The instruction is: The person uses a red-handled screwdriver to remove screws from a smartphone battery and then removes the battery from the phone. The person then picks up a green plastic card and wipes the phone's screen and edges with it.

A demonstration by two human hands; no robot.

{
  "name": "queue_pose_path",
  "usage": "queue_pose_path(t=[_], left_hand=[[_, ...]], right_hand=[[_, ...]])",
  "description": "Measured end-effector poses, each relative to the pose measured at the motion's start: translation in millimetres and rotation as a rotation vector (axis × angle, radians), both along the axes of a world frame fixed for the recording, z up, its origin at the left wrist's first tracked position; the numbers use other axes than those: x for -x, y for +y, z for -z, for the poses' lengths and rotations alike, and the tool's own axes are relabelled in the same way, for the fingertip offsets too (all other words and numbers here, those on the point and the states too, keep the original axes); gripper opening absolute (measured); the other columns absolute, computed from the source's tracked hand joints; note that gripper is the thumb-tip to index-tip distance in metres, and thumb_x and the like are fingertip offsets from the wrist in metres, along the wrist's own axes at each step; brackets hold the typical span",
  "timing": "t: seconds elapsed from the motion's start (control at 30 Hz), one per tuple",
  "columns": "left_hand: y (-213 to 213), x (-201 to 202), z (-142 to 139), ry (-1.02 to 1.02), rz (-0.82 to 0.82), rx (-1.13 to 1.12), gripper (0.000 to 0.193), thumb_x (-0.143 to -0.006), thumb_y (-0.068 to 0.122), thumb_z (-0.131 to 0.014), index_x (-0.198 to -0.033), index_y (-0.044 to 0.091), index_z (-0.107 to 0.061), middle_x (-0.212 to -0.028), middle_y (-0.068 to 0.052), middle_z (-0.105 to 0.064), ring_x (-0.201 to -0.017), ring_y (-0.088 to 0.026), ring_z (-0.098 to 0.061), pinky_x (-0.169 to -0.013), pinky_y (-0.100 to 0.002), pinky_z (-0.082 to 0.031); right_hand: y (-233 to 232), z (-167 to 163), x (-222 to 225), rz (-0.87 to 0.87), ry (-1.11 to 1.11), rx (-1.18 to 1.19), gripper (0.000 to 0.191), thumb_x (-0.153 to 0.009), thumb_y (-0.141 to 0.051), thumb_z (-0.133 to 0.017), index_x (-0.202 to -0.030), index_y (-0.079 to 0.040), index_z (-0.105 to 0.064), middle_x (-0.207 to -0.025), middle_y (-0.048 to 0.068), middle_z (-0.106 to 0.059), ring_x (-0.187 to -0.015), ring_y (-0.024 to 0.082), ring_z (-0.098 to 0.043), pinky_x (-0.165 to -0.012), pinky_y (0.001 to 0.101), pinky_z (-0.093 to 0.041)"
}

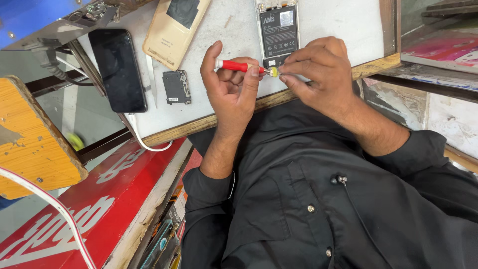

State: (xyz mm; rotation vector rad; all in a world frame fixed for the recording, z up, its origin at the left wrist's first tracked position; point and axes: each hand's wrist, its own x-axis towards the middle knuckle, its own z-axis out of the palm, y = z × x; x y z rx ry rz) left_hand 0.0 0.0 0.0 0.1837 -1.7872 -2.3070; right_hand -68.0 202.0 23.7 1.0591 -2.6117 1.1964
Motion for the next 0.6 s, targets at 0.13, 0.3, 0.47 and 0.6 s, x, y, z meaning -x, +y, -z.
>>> queue_pose_path(t=[0.13,0.3,0.47,0.6], left_hand=[[0.8,-2.3,1.2,-0.002,-0.007,0.011,0.067,-0.112,-0.002,-0.062,-0.161,0.013,-0.019,-0.111,-0.018,-0.070,-0.102,-0.018,-0.072,-0.093,-0.034,-0.064],[2.5,-3.9,4.1,0.026,-0.042,0.022,0.069,-0.110,-0.001,-0.064,-0.160,0.013,-0.019,-0.111,-0.018,-0.069,-0.102,-0.018,-0.073,-0.092,-0.034,-0.064],[2.8,-4.0,5.7,0.078,-0.046,0.194,0.067,-0.109,0.000,-0.066,-0.158,0.013,-0.022,-0.110,-0.018,-0.071,-0.101,-0.018,-0.074,-0.091,-0.031,-0.065],[2.9,-5.9,3.4,0.083,-0.069,0.361,0.067,-0.107,0.001,-0.069,-0.155,0.010,-0.023,-0.113,-0.018,-0.073,-0.095,-0.017,-0.076,-0.082,-0.026,-0.065]], right_hand=[[1.2,2.7,-0.3,0.008,0.009,-0.002,0.018,-0.092,-0.015,-0.094,-0.103,-0.016,-0.080,-0.111,-0.004,-0.074,-0.108,0.017,-0.059,-0.095,0.0353,-0.041],[0.6,3.7,-0.2,0.017,0.003,-0.013,0.016,-0.093,-0.015,-0.092,-0.102,-0.016,-0.079,-0.109,-0.005,-0.075,-0.107,0.017,-0.059,-0.094,0.0346,-0.040],[1.5,3.7,0.4,0.012,-0.003,-0.013,0.013,-0.094,-0.014,-0.091,-0.101,-0.015,-0.079,-0.108,-0.005,-0.075,-0.107,0.016,-0.059,-0.094,0.0341,-0.041],[1.3,4.1,-0.1,0.019,-0.001,-0.014,0.012,-0.094,-0.012,-0.090,-0.097,-0.015,-0.079,-0.105,-0.005,-0.076,-0.105,0.016,-0.058,-0.092,0.0338,-0.040]])
